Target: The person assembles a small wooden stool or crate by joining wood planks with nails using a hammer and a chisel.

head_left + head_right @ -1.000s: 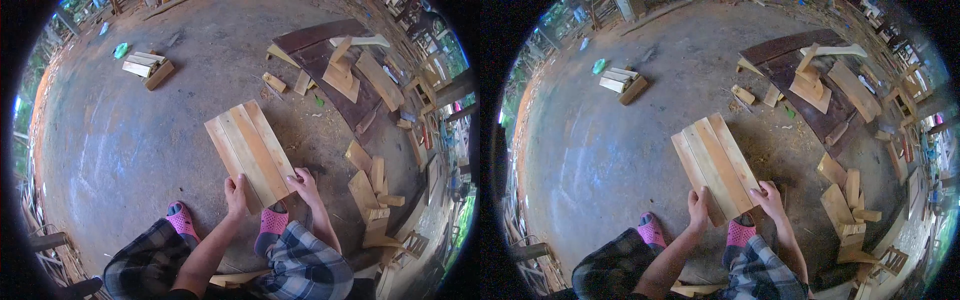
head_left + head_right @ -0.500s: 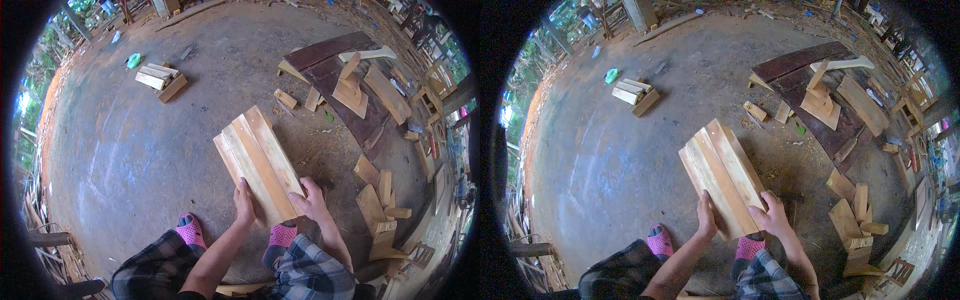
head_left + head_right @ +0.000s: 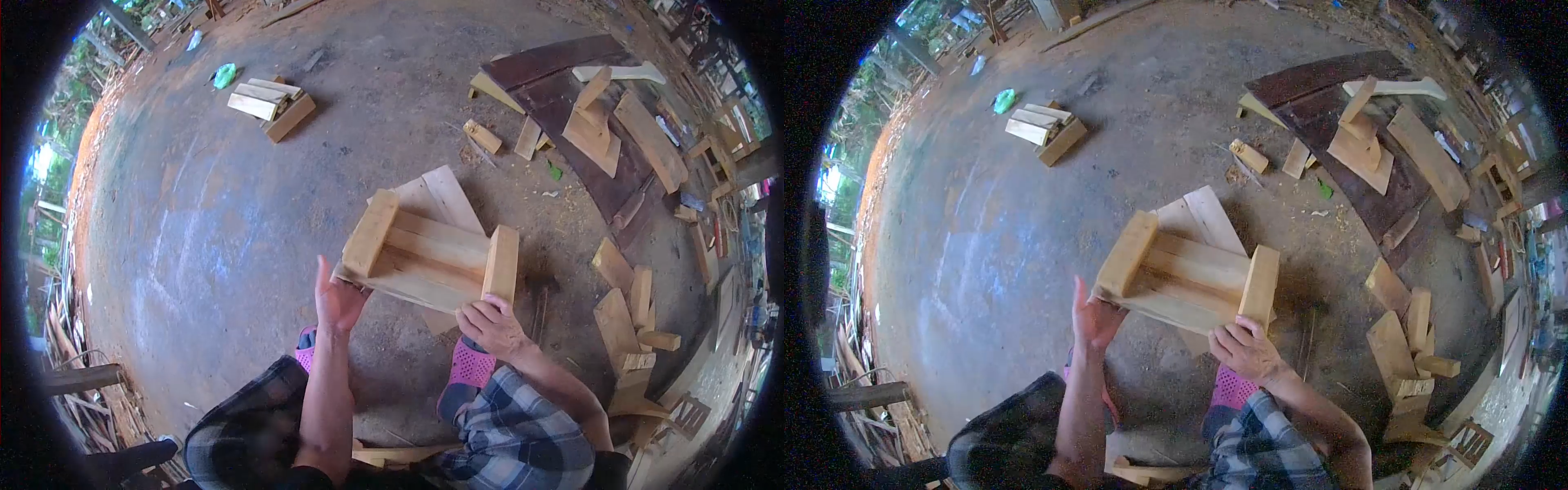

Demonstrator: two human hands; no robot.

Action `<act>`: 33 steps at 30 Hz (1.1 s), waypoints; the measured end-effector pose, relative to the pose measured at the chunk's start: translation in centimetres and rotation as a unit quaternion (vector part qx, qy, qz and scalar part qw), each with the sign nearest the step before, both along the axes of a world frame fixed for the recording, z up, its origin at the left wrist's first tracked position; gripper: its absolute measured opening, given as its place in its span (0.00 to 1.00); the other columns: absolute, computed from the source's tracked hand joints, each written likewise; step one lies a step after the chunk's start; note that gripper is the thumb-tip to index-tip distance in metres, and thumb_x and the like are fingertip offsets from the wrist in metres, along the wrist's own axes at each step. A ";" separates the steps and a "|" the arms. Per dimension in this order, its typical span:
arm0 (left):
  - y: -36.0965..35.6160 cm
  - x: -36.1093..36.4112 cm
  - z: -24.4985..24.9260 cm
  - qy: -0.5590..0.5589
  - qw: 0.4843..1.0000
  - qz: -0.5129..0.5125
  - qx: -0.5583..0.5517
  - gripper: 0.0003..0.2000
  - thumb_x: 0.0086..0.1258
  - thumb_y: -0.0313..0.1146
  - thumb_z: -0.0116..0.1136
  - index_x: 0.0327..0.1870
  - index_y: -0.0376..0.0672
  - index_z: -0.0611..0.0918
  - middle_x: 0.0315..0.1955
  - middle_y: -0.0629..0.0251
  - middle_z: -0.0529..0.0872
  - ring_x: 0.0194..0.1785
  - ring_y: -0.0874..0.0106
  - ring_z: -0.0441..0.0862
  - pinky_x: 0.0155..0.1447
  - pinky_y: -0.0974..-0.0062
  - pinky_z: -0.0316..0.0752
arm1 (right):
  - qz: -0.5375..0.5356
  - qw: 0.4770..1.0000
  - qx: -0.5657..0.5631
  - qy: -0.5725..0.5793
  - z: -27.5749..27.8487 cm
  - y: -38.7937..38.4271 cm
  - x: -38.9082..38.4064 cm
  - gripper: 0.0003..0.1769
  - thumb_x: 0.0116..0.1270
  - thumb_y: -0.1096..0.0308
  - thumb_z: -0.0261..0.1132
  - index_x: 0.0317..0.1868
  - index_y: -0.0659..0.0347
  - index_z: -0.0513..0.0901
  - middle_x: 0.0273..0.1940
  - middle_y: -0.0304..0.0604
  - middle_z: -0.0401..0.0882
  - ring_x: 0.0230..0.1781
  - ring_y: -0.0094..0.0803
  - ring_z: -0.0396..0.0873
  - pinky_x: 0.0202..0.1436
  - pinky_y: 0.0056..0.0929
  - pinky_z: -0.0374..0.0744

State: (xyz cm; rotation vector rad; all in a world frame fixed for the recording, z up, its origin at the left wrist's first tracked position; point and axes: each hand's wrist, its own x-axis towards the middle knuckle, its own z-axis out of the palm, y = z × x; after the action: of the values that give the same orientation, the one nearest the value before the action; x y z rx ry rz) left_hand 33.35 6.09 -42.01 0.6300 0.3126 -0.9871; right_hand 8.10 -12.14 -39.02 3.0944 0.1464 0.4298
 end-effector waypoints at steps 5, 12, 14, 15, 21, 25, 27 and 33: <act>2.5 -2.2 -8.9 -0.040 0.989 -0.029 0.143 0.20 0.78 0.42 0.42 0.63 0.41 0.73 0.59 0.60 0.79 0.62 0.64 0.76 0.65 0.57 0.70 | -0.028 0.997 0.072 0.015 -3.5 1.1 -3.0 0.17 0.61 0.66 0.61 0.51 0.57 0.77 0.48 0.39 0.75 0.54 0.34 0.73 0.63 0.40 0.69; 4.0 -5.6 -10.2 -0.033 0.977 -0.047 0.207 0.20 0.77 0.48 0.46 0.58 0.44 0.76 0.50 0.67 0.83 0.50 0.71 0.82 0.55 0.68 0.77 | -0.363 0.891 0.272 -0.034 -2.8 0.0 -4.2 0.32 0.59 0.61 0.69 0.61 0.62 0.70 0.54 0.55 0.70 0.54 0.54 0.69 0.59 0.51 0.68; 4.0 -4.8 -9.9 -0.070 0.967 -0.067 0.236 0.19 0.77 0.47 0.48 0.57 0.43 0.77 0.47 0.67 0.84 0.47 0.72 0.82 0.53 0.70 0.77 | -0.366 0.870 0.328 -0.039 -2.9 -0.5 -3.2 0.37 0.59 0.59 0.70 0.65 0.65 0.65 0.54 0.61 0.69 0.55 0.58 0.68 0.60 0.53 0.67; 4.0 -4.3 -9.9 -0.106 0.955 -0.092 0.262 0.18 0.77 0.46 0.49 0.56 0.42 0.77 0.45 0.66 0.84 0.45 0.73 0.83 0.51 0.72 0.77 | -0.384 0.855 0.347 -0.038 -3.4 -0.5 -2.9 0.39 0.59 0.58 0.70 0.65 0.66 0.64 0.54 0.61 0.69 0.55 0.59 0.67 0.60 0.53 0.67; 2.2 -1.2 -9.6 -0.261 0.912 -0.108 0.299 0.16 0.77 0.42 0.51 0.52 0.38 0.78 0.41 0.68 0.84 0.42 0.79 0.81 0.43 0.80 0.76 | -0.443 0.822 0.356 -0.026 -7.2 -3.6 -1.4 0.44 0.60 0.50 0.70 0.67 0.70 0.61 0.54 0.64 0.69 0.55 0.56 0.68 0.60 0.51 0.67; -0.1 0.6 -7.5 -0.221 0.919 -0.142 0.293 0.16 0.77 0.41 0.50 0.53 0.37 0.78 0.41 0.67 0.84 0.42 0.78 0.81 0.47 0.78 0.76 | -0.438 0.714 0.543 -0.064 -8.9 -7.7 -0.9 0.43 0.62 0.47 0.69 0.65 0.70 0.65 0.57 0.60 0.70 0.55 0.45 0.72 0.60 0.40 0.70; -1.0 1.2 -7.2 -0.220 0.916 -0.152 0.298 0.15 0.77 0.40 0.50 0.54 0.38 0.78 0.42 0.67 0.84 0.43 0.78 0.81 0.48 0.77 0.76 | -0.367 0.583 0.725 -0.006 -7.9 -9.4 -0.6 0.38 0.64 0.50 0.69 0.65 0.67 0.67 0.58 0.52 0.72 0.56 0.35 0.74 0.60 0.32 0.72; -2.1 0.1 -5.6 -0.260 0.903 -0.088 0.332 0.13 0.77 0.38 0.49 0.54 0.42 0.78 0.46 0.69 0.83 0.46 0.78 0.80 0.50 0.76 0.76 | -0.290 0.549 0.783 -0.040 -6.5 -9.4 -0.9 0.39 0.62 0.60 0.71 0.68 0.66 0.63 0.59 0.46 0.72 0.61 0.33 0.72 0.64 0.32 0.71</act>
State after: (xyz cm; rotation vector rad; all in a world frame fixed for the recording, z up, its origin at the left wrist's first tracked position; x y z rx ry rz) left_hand 33.46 4.01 -47.61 1.5355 0.1068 -0.8319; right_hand 7.19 -21.53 -45.49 3.8842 -2.5752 1.0462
